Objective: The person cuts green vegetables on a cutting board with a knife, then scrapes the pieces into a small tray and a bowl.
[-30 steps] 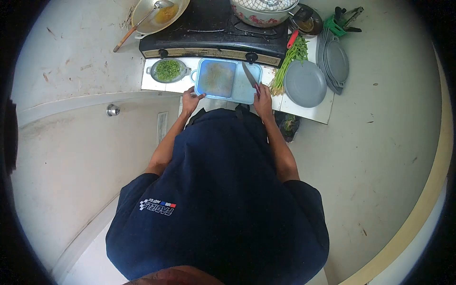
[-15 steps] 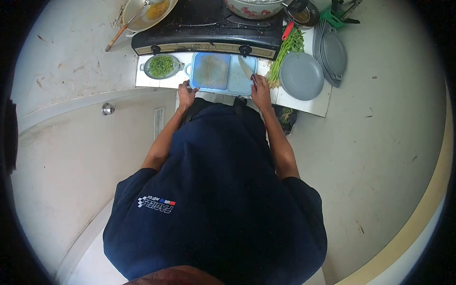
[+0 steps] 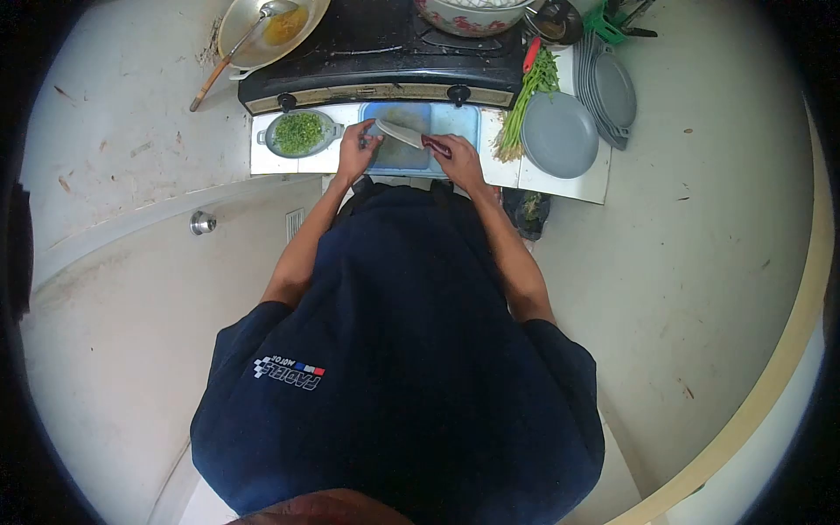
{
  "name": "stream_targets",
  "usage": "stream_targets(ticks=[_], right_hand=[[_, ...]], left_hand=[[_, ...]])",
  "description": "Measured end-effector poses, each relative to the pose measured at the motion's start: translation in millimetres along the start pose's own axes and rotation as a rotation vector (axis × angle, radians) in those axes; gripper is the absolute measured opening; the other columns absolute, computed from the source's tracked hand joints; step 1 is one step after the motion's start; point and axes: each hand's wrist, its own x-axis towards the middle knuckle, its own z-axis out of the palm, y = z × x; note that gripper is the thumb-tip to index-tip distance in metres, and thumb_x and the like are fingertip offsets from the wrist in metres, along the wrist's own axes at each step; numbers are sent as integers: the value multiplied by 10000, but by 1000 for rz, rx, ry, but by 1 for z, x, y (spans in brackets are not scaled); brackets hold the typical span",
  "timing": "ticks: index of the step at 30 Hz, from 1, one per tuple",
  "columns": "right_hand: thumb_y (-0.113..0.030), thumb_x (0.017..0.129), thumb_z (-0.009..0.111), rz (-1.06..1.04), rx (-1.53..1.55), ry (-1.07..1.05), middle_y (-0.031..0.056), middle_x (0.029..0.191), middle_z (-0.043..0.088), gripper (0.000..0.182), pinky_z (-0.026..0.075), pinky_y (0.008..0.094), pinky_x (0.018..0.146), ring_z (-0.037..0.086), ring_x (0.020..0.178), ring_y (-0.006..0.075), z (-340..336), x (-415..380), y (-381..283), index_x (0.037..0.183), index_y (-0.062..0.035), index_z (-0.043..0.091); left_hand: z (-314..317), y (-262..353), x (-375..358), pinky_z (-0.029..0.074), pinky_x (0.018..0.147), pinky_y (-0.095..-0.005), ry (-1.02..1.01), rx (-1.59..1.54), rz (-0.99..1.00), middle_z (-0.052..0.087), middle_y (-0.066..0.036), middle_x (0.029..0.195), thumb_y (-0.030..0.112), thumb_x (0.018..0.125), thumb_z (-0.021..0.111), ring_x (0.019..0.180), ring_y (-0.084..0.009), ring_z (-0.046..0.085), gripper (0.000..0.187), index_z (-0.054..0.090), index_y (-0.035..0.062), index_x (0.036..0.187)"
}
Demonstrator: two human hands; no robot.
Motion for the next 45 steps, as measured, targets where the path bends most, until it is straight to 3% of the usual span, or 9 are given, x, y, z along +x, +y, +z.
stream_targets(ticks=[7,13,23,29,32,33,35,39,45], right_hand=[[-106,860,722,-42,-238,91,39,1081,758,314,452,429,912,655,1013,266,38,50,-9,1170,-141,750],[-103,876,701,-41,-333,102,57,1132,751,327,469,422,942,665,1046,290,46,71,-12,1198,-141,743],[-103,874,689,-115,-436,238,81,1106,671,268,427,437,994,613,1112,286,63,86,-2,1141,-102,714],[-145,882,691,33,-593,261,66,1177,599,284,356,499,1037,534,1164,274,71,82,-19,1165,-125,708],[-171,896,680,-16,-608,226,80,1196,576,304,350,518,1018,526,1168,287,71,82,-28,1196,-125,684],[-174,902,672,-18,-602,218,81,1192,577,303,352,518,1010,525,1168,289,71,81,-34,1201,-122,674],[-178,908,664,-30,-590,193,83,1189,578,303,353,518,1003,524,1168,291,76,77,-42,1205,-119,665],[-189,939,632,-35,-533,56,110,1198,582,273,392,514,975,534,1176,307,97,73,-63,1192,-90,658],[-174,946,636,-294,-247,-145,149,1168,613,241,477,461,987,583,1133,362,153,95,-104,1134,-25,648]], left_hand=[[-16,-53,27,594,837,-391,-15,259,211,506,-201,1299,176,901,758,972,-294,669,619,508,-42,1424],[-39,-35,40,505,1001,-459,-269,55,-86,507,-287,1292,231,896,731,1122,-414,606,679,472,-111,1423],[-40,-59,61,473,1062,-454,-343,258,114,518,-327,1285,286,913,702,1213,-445,563,754,402,-145,1453],[-50,-54,68,506,966,-435,-435,271,121,605,-275,1153,279,917,708,1144,-401,597,745,409,-148,1450],[-65,-56,61,552,768,-379,-314,90,187,691,-165,945,260,948,716,817,-263,678,563,556,-69,1376],[-74,-54,57,552,768,-379,-307,87,170,691,-165,945,260,948,716,817,-263,678,563,556,-69,1376],[-97,-52,50,549,668,-343,-427,-241,-110,700,-134,899,223,964,691,708,-192,677,475,595,-43,1346],[-135,-79,28,555,697,-334,-173,-251,-138,710,-113,874,161,967,646,709,-165,668,334,677,8,1262],[-179,-125,-8,555,721,-377,386,-26,-82,635,-136,986,44,913,672,748,-250,676,217,724,42,1124]])
